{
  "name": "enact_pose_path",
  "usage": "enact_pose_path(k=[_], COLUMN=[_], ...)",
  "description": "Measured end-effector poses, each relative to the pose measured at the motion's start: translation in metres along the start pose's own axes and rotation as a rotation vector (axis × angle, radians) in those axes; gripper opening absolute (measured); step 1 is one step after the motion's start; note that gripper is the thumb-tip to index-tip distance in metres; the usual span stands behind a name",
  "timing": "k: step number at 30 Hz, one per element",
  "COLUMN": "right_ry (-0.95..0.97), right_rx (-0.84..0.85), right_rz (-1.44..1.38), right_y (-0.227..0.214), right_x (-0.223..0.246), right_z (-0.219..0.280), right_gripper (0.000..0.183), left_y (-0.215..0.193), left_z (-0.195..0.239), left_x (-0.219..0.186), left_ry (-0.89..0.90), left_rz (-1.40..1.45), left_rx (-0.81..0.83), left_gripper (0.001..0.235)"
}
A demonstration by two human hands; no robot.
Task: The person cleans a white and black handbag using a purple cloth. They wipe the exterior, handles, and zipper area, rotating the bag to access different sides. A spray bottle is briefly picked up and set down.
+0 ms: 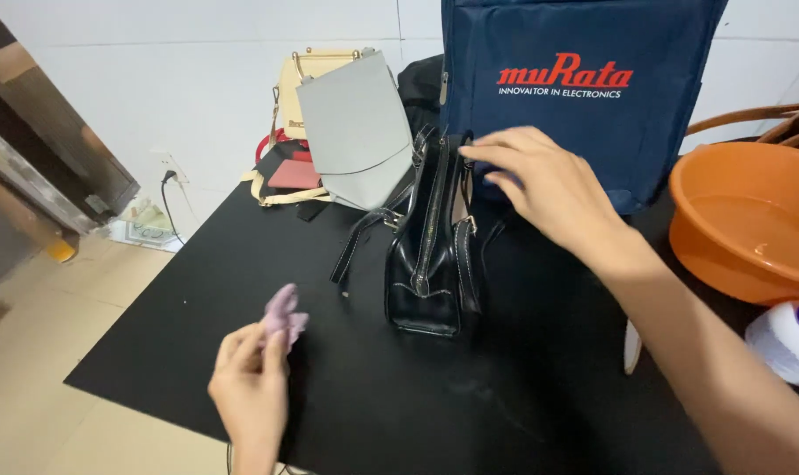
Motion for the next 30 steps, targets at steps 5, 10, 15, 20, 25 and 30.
enact_pose_path(k=[5,10,15,20,25,30], right_ry=[-0.176,-0.265,-0.328,-0.183,-0.019,0.095], right_rx=[0.116,0.1,0.087,0.115,0.151,0.25], right_rz=[0.134,0.146,0.437,0.642,0.38,0.261], right_y=[0.029,0.04,0.075,0.109,0.114,0.096], right_x=[-0.002,0.009,0.018,0.06,0.074,0.079], right_z=[-0.035,-0.055,-0.073,-0.084,-0.089,-0.086], right_gripper=[0.03,0.014,0.024,0.028,0.025,0.03], left_y=[-0.006,-0.01,-0.011,-0.013,-0.013,-0.009], left_z=[-0.001,-0.002,-0.002,-0.003,-0.003,0.0], left_x=[0.014,0.002,0.006,0.0,0.0,0.014], left_ry=[-0.421,-0.426,-0.38,-0.379,-0.389,-0.397], left_rz=[0.367,0.363,0.425,0.448,0.486,0.481], left_rx=[-0.129,-0.185,-0.23,-0.155,-0.164,-0.148], left_gripper=[0.022,0.022,0.024,0.018,0.021,0.022])
Point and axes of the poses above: each hand's wrist, its own z-axis away from the middle knuckle, its own y-axis out of the palm, x = y × z, the point moved 2 cm from there along -z, towards the middle knuckle, and after that the axes turned 11 degrees about y, right-handed, at the moved point
